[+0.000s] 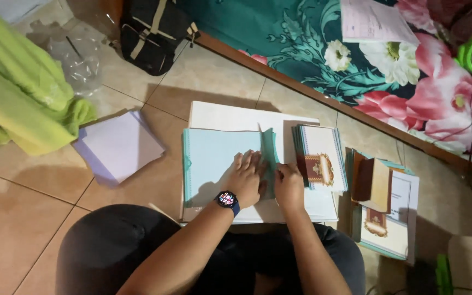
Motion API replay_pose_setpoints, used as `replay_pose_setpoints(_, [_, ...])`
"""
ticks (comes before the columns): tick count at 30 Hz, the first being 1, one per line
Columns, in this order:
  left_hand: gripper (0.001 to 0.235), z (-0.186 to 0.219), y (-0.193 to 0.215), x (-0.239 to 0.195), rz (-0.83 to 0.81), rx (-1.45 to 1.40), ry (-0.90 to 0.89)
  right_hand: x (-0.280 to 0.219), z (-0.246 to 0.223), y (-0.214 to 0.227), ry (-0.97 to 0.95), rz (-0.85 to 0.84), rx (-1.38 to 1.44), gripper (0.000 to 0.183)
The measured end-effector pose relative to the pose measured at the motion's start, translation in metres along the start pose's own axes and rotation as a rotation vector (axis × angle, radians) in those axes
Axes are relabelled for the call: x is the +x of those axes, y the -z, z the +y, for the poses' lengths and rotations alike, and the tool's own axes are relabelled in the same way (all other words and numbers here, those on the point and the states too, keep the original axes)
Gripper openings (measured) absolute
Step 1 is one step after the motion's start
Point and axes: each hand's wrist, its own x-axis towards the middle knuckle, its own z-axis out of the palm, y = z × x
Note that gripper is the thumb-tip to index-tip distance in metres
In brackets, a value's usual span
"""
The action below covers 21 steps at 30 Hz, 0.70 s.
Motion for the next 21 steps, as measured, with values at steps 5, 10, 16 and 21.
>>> replay_pose_setpoints(5, [0.064, 0.002, 0.011, -0.010, 0.011, -0.029, -0.005, -0.002, 0.000, -0.002, -0.015, 0.117, 0.029, 0.035])
replay_pose_setpoints(10, [0.064, 0.002, 0.014, -0.012, -0.012, -0.007, -0.011, -0.003, 0.005, -0.004, 0.019, 0.165, -0.075, 0.012])
replay_pose_setpoints(16, [0.067, -0.003, -0.004, -0.001, 0.026, 0.016, -0.024, 0.001, -0.006, 0.007, 0.205, 0.271, -0.196, 0.012])
replay_pose_setpoints(21, [0.065, -0.002, -0.009, -0.006, 0.355, -0.286, -0.062, 0.000, 0.028, -0.017, 0.198, -0.104, 0.229, 0.010])
